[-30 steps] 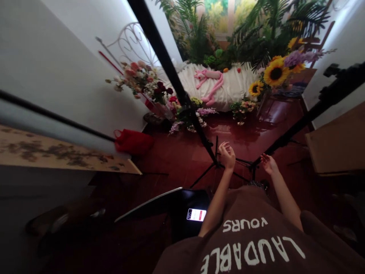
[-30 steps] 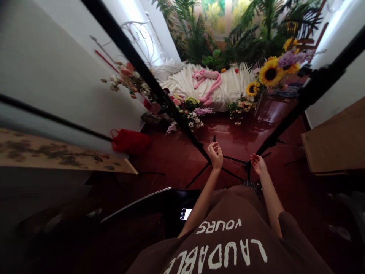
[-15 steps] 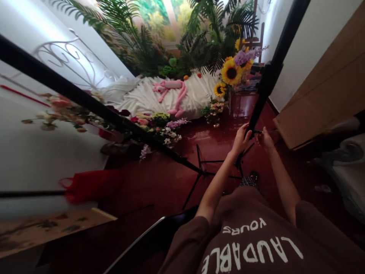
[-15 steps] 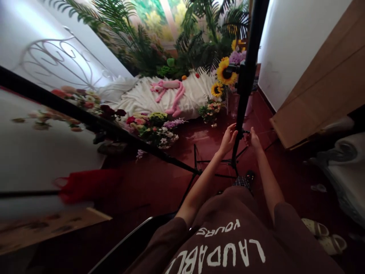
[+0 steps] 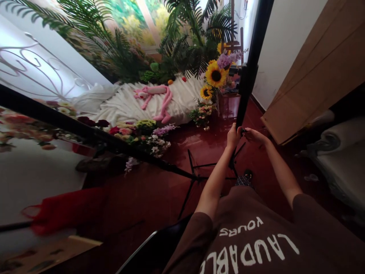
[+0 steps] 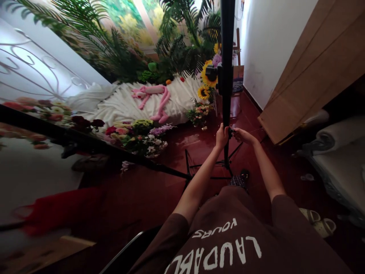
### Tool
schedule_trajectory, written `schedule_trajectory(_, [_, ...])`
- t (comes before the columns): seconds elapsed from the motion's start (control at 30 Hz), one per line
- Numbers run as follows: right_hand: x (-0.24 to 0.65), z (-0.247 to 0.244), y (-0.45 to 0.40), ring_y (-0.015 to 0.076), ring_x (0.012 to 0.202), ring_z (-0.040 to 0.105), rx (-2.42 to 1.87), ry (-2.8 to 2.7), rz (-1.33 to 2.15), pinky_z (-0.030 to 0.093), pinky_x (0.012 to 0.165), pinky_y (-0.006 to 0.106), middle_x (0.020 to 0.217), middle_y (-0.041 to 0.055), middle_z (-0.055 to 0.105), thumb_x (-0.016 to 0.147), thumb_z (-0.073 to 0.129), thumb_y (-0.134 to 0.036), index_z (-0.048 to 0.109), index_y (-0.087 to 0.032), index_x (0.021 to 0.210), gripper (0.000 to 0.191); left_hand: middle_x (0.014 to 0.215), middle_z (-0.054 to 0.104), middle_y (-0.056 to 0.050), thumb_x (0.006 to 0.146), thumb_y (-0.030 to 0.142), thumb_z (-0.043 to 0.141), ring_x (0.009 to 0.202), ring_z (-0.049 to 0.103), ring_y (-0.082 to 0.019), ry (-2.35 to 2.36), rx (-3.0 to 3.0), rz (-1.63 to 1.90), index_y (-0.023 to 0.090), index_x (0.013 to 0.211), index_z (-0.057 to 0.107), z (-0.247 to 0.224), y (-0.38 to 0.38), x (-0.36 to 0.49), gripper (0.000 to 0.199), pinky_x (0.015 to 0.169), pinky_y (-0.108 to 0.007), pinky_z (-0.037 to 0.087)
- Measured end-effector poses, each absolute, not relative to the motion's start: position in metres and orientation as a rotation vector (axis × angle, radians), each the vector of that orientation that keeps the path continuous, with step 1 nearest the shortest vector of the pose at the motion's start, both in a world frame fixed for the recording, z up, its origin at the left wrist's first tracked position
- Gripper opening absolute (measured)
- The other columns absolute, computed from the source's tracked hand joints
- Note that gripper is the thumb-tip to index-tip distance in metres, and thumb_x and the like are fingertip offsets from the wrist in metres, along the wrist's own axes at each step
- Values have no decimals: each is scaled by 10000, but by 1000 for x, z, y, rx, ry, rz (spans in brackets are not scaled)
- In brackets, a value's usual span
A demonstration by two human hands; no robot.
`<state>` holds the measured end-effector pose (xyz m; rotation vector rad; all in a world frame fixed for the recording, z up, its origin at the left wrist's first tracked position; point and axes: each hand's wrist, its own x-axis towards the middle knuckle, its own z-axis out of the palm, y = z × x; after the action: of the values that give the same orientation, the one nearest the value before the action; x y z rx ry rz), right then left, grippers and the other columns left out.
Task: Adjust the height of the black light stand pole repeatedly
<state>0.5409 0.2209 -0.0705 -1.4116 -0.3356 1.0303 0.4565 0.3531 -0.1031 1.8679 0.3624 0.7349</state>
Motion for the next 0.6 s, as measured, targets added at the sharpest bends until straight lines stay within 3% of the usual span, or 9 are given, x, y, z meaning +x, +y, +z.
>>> schedule_trajectory(0.13, [564, -57, 211, 71, 498, 497, -1563, -658, 1035, 384, 466, 167, 586, -61, 572, 846, 715, -280, 640, -182, 819, 126, 798, 677, -36, 989, 390, 519, 707, 652, -165, 330, 1879, 728, 213, 986, 609, -102, 355, 456, 198, 681, -249, 454])
schedule_trajectory(0.37, [572, -58, 212, 99, 605, 591, -1776, -948, 558, 480, 576, 207, 743, -7, 724, 684, 860, -320, 768, -198, 872, 243, 790, 679, -26, 982, 367, 543, 695, 652, -155, 305, 1833, 699, 222, 1026, 611, -102, 357, 457, 166, 672, -255, 482])
schedule_trajectory(0.47, [563, -69, 208, 128, 678, 634, -1886, -992, 253, 525, 680, 254, 851, 17, 757, 720, 848, -383, 795, -235, 899, 238, 782, 665, -18, 984, 353, 536, 686, 645, -147, 280, 1814, 709, 224, 1024, 600, -105, 356, 459, 150, 680, -256, 489])
schedule_trajectory(0.6, [547, -86, 200, 178, 890, 707, -2033, -1024, -58, 543, 843, 298, 1035, 12, 780, 872, 727, -393, 789, -315, 1072, 224, 819, 670, -34, 987, 347, 523, 721, 653, -155, 280, 1788, 738, 218, 1015, 588, -111, 354, 461, 147, 710, -273, 499])
